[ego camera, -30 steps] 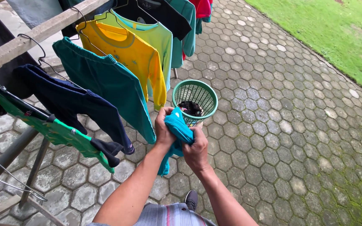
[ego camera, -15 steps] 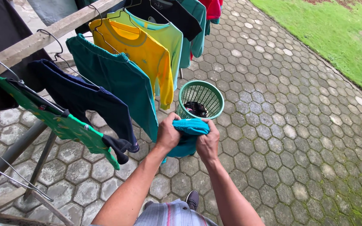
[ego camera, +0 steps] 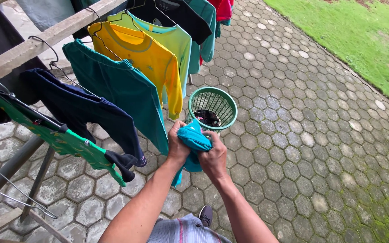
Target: Hanging clothes on a wooden drying rack using hangers.
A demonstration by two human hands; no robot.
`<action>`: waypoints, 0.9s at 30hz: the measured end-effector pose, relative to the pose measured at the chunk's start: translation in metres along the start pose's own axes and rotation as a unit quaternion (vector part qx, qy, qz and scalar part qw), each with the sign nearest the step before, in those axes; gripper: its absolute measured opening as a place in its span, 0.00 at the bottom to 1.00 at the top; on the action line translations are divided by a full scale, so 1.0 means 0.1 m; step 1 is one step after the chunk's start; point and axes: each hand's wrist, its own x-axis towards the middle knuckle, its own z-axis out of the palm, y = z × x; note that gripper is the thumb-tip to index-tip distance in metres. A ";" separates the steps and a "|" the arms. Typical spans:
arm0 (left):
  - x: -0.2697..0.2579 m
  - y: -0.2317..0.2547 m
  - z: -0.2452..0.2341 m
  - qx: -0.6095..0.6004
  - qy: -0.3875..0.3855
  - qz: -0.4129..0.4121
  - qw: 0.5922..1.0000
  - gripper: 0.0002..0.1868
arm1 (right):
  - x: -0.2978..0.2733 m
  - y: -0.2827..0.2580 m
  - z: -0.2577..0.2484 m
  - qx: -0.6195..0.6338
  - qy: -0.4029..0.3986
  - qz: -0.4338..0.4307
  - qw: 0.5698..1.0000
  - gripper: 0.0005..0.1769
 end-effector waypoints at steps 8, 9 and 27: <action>0.17 -0.03 -0.05 0.089 -0.027 -0.013 0.996 0.07 | 0.24 0.43 -0.11 0.280 -0.062 0.053 0.956 0.12; 0.19 0.00 -0.05 0.094 -0.041 -0.025 0.994 0.09 | 0.27 0.48 -0.14 0.388 -0.106 0.117 0.908 0.09; 0.05 0.67 0.29 -0.334 -0.290 -0.371 0.816 0.20 | 0.68 0.95 -0.81 0.493 -0.264 0.288 0.777 0.21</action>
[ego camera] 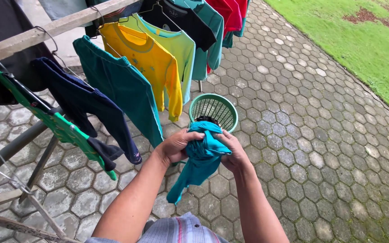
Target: Hanging clothes on a wooden drying rack using hangers.
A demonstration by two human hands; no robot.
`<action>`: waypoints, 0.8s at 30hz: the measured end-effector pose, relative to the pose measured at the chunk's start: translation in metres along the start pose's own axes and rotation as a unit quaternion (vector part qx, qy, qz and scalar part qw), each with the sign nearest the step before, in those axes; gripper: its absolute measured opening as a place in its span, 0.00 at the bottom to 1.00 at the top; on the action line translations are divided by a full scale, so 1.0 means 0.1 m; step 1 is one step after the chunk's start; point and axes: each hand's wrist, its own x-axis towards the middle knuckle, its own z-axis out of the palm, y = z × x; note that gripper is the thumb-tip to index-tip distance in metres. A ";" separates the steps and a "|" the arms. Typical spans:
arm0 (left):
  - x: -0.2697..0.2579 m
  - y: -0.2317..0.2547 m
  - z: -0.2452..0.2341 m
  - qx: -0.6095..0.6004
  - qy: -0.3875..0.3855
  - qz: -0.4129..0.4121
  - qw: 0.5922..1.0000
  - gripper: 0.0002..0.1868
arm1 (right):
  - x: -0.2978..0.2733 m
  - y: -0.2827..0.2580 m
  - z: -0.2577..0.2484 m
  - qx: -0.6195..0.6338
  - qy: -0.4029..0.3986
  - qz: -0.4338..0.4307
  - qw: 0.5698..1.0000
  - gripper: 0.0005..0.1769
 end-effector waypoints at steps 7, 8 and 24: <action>0.04 -0.02 0.25 0.022 0.054 0.084 0.995 0.17 | -0.39 -0.41 0.04 -0.159 0.064 -0.107 0.979 0.15; 0.04 -0.05 0.28 0.035 0.060 0.096 0.993 0.17 | -0.45 -0.46 0.09 -0.185 0.059 -0.106 0.975 0.15; 0.06 -0.31 0.48 0.032 0.256 0.184 0.948 0.13 | -0.35 -0.50 -0.62 -0.034 0.014 -0.210 0.977 0.05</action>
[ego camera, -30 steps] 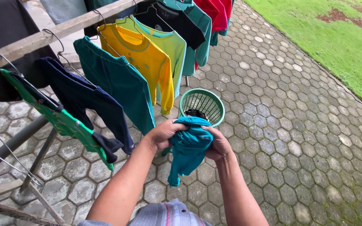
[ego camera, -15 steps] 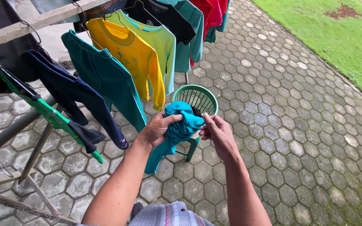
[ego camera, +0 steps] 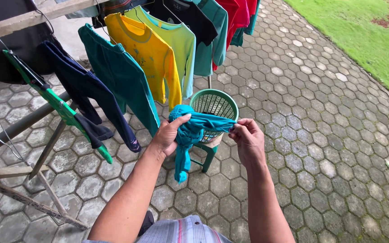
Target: Hanging clothes on a wooden drying rack using hangers.
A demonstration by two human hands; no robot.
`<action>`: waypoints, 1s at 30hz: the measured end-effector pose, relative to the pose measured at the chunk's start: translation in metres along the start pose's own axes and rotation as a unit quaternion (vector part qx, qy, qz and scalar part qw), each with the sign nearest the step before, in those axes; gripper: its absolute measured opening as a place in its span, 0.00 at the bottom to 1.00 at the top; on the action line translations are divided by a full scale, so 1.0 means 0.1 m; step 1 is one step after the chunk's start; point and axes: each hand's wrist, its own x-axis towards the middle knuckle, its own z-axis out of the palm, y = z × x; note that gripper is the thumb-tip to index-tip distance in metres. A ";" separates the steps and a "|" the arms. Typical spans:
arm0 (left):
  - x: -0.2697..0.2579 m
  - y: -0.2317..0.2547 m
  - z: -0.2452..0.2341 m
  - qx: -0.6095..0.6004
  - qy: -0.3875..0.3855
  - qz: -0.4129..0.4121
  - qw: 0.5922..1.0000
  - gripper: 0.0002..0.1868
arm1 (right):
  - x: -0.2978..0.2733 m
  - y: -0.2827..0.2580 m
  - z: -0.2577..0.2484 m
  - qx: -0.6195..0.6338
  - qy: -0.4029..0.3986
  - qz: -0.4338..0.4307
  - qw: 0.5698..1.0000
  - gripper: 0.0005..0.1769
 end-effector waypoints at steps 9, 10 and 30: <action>-0.15 -0.02 0.25 0.043 -0.059 0.035 0.997 0.14 | -0.22 -0.18 0.52 -0.283 -0.019 -0.068 0.957 0.17; -0.17 -0.04 0.26 0.042 -0.056 0.035 0.997 0.14 | -0.23 -0.12 0.51 -0.283 -0.022 -0.065 0.957 0.17; -0.10 0.12 0.06 0.093 0.008 0.113 0.989 0.07 | -0.21 0.01 0.97 -0.352 -0.093 -0.091 0.927 0.19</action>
